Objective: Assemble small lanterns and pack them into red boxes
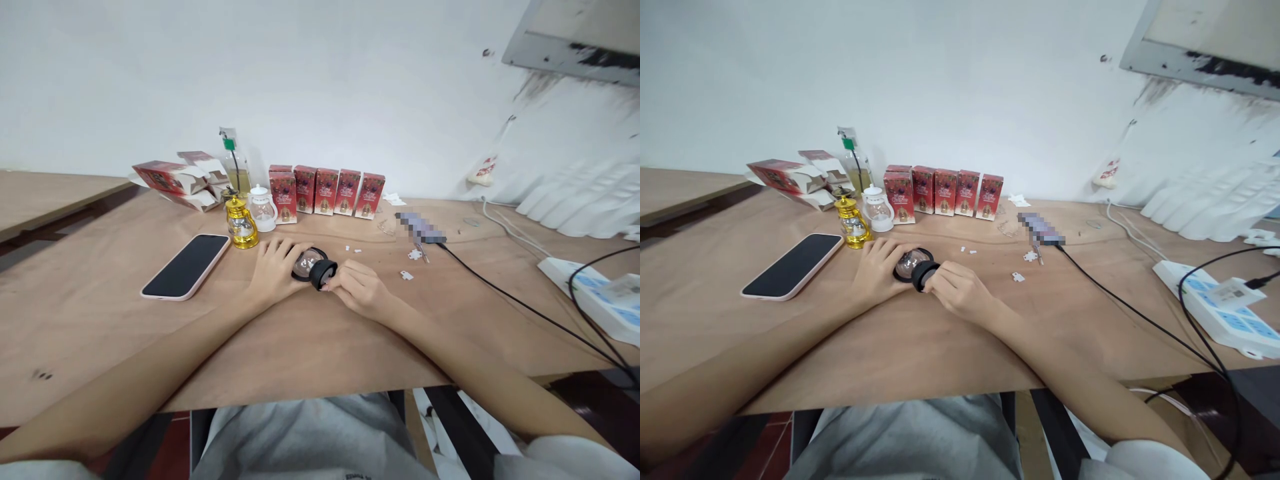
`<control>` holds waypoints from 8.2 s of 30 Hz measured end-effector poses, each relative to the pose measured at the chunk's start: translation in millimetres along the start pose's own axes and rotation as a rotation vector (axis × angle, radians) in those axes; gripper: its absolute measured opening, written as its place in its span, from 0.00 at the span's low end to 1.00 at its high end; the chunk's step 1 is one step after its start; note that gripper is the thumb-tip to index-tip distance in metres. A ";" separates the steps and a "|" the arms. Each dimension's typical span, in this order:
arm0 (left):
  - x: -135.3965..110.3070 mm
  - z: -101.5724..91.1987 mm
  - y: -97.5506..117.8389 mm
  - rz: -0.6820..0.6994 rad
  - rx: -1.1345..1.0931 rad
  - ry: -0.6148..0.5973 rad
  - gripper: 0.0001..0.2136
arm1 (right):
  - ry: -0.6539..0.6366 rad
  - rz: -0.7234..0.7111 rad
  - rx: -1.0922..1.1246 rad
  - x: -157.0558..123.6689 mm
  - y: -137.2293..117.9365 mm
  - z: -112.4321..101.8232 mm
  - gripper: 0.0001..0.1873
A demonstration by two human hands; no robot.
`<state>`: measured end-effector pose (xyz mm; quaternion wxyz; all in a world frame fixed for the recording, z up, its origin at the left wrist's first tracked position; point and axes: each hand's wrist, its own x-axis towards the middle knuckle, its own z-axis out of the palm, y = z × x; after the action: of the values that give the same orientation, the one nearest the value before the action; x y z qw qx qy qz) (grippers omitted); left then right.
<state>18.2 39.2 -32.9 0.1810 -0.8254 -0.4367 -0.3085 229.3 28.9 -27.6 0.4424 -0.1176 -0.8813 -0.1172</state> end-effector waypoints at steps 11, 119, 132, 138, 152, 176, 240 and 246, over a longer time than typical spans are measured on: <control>0.6 -0.9 1.5 0.001 -0.049 -0.035 0.29 | -0.009 0.198 0.061 1.0 7.4 -7.6 0.17; 24.6 2.3 -10.3 -1.234 -1.614 0.234 0.10 | -0.656 0.594 -0.130 -41.5 92.3 -1.0 0.36; 23.7 2.4 -12.4 -1.254 -1.645 0.218 0.09 | -0.659 0.333 -0.516 -30.0 79.8 -8.6 0.11; 25.8 -3.3 -8.0 -1.313 -1.628 0.232 0.06 | -0.676 0.344 -0.495 -29.4 80.1 -8.8 0.11; 22.1 2.1 -11.8 -1.215 -1.644 0.205 0.10 | -0.655 0.399 -0.482 -27.6 80.1 -20.3 0.10; 21.1 2.8 -12.2 -1.173 -1.662 0.193 0.11 | -0.548 0.636 -0.216 -32.0 90.7 -25.8 0.09; 21.6 3.3 -12.0 -1.185 -1.646 0.176 0.11 | 0.106 1.173 1.283 5.0 20.9 -4.4 0.18; 19.9 5.6 -13.4 -1.157 -1.652 0.171 0.10 | 0.045 1.104 1.124 3.2 16.2 4.5 0.22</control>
<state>17.5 62.0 -23.4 -0.5935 -0.3291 -0.4049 -0.6128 229.1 45.9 -26.0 0.4473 -0.2946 -0.6134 0.5804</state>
